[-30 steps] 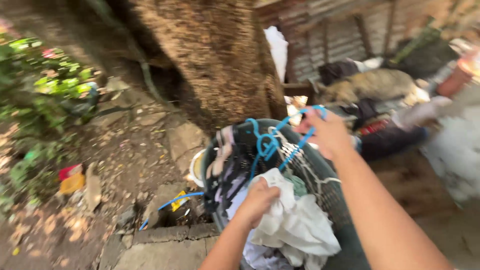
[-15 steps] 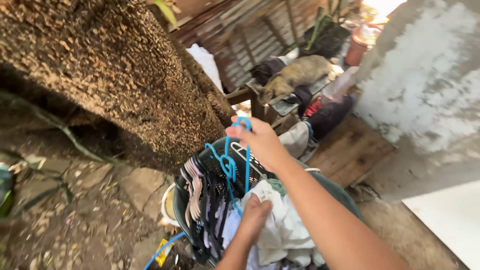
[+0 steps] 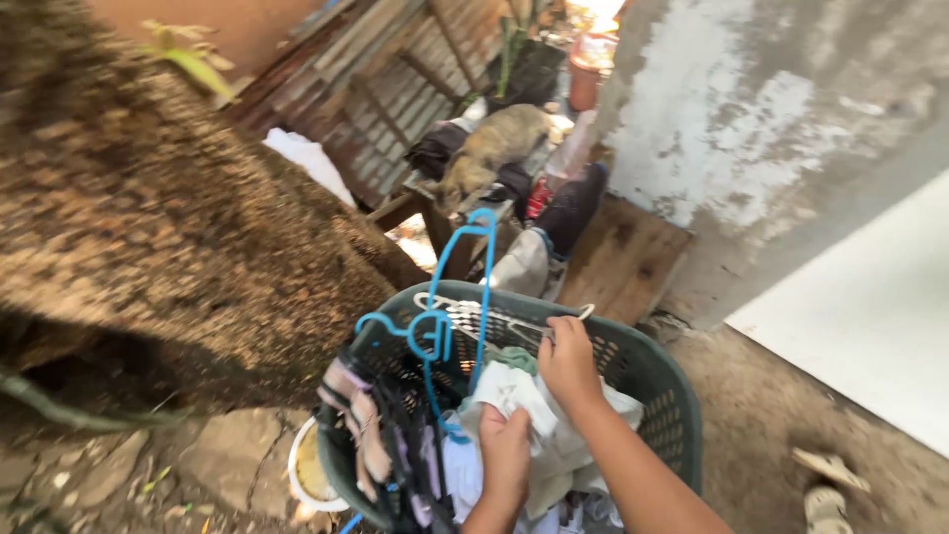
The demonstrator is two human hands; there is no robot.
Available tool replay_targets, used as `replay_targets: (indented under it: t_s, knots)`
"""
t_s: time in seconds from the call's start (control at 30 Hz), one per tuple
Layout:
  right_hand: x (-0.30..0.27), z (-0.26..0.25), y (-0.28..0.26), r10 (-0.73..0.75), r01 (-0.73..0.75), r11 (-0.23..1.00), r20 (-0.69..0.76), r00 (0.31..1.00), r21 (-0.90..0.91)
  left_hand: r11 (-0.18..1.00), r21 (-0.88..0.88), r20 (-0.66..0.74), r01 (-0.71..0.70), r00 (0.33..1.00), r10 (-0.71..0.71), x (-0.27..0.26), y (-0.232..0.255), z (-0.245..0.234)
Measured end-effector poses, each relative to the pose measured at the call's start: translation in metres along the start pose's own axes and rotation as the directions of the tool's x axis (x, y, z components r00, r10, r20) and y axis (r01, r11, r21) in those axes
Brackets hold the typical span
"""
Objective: Hanging various clothes from a laundry basket onto a hanging rod using hangers.
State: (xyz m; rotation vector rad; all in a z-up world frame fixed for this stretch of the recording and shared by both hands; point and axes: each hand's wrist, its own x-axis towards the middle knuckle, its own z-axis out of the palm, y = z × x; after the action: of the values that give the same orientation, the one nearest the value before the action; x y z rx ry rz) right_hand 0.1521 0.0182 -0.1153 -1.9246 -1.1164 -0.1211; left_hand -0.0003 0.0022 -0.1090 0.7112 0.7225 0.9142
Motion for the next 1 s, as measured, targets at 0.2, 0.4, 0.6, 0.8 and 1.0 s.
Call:
replay_targets:
  t_s: [0.2, 0.4, 0.6, 0.8, 1.0]
  knots:
    - [0.035, -0.04, -0.028, 0.33, -0.327, 0.92, -0.021, 0.944, -0.216, 0.999, -0.03, -0.016, 0.042, 0.999, -0.042, 0.008, 0.008, 0.008]
    - [0.039, -0.015, 0.006, 0.411, -0.404, 0.892, -0.009, 0.911, -0.204, 0.999, -0.029, 0.067, 0.035, 0.997, -0.033, 0.007, 0.012, 0.008]
    - [0.054, -0.05, -0.019, 0.505, -0.46, 0.859, -0.214, 0.836, 0.226, 1.0, -0.007, -0.015, 0.003, 1.0, -0.003, 0.008, 0.013, 0.003]
    - [0.076, -0.128, -0.017, 0.679, -0.553, 0.675, -0.117, 0.725, 0.488, 0.998, -0.053, -0.017, -0.022, 1.0, 0.021, 0.005, 0.022, 0.003]
    - [0.053, -0.18, 0.026, 0.82, -0.574, 0.463, -0.08, 0.567, 0.676, 0.996, -0.012, -0.005, -0.084, 0.996, 0.084, 0.011, 0.009, -0.008]
